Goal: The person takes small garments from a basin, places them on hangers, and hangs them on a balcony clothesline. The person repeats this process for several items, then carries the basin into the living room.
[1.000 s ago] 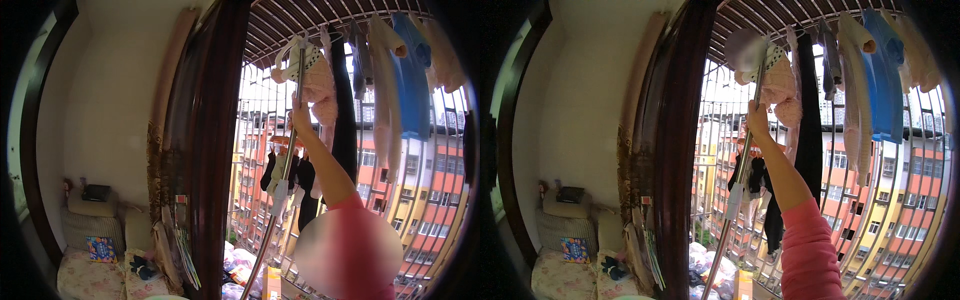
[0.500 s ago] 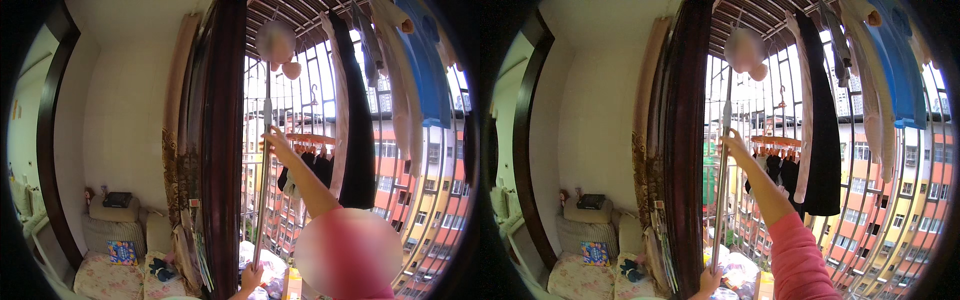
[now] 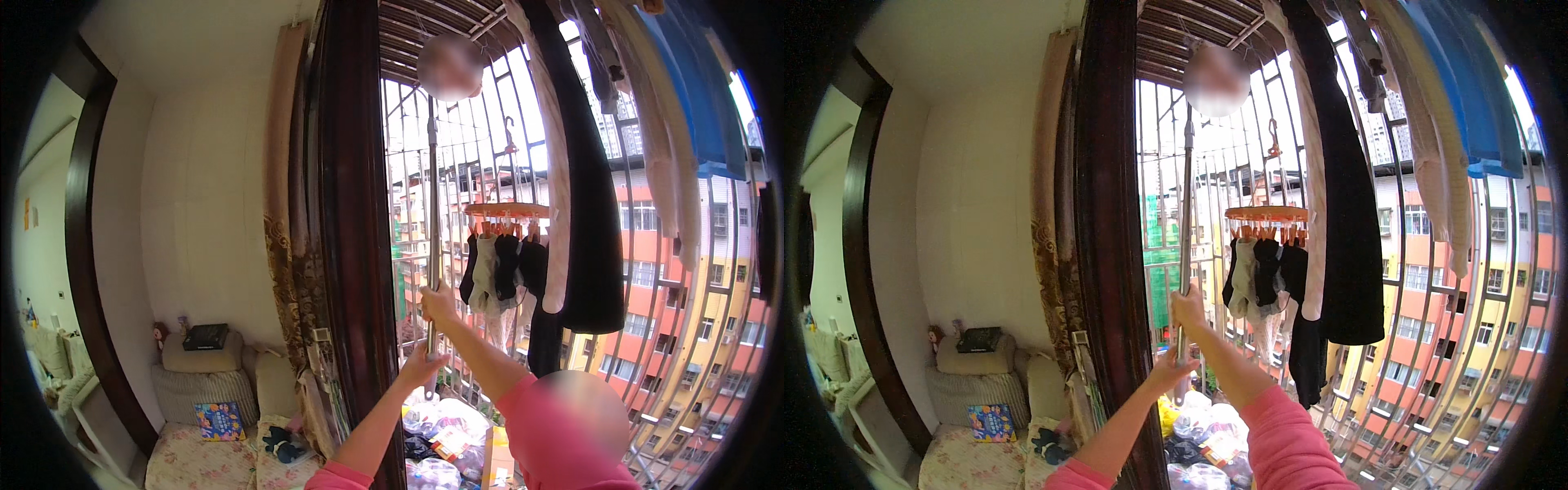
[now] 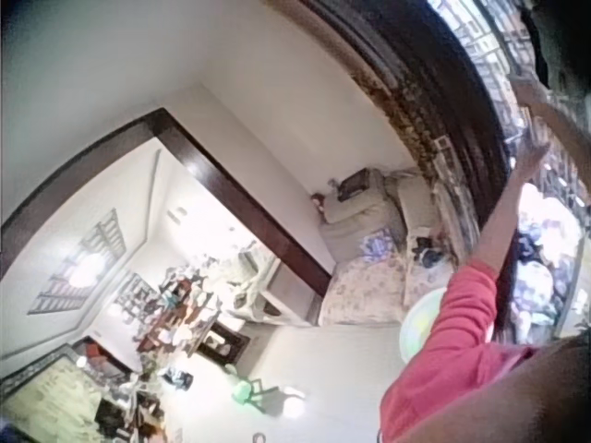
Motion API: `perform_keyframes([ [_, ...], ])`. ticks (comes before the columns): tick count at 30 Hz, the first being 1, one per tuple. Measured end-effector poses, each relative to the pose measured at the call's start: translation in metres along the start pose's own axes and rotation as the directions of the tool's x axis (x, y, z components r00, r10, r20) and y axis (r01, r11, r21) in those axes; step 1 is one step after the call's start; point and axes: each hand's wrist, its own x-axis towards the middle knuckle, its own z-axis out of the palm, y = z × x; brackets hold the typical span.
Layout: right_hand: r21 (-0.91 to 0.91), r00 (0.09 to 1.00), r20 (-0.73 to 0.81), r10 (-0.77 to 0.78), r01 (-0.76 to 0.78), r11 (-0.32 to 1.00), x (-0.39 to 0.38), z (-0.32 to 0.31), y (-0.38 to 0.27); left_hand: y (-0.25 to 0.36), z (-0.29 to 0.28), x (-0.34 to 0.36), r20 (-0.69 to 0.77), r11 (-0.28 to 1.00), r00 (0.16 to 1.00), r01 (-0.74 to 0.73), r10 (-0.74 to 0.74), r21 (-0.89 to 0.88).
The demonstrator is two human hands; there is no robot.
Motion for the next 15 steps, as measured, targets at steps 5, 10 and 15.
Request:
perform_keyframes([
  [5,-0.187,0.986,-0.120,-0.119,0.095,0.978,0.049,-0.029,0.014,0.043,-0.049,0.021,-0.101,0.955,0.992,-0.038,0.070,0.294],
  [10,-0.338,0.957,-0.227,-0.178,0.093,0.936,0.081,-0.046,0.027,0.106,-0.081,-0.003,-0.130,0.861,0.987,-0.011,0.090,0.509],
  [15,-0.499,0.924,-0.248,-0.290,0.135,0.856,0.113,-0.062,0.055,0.118,-0.110,-0.026,-0.171,0.816,0.983,0.041,0.072,0.577],
])
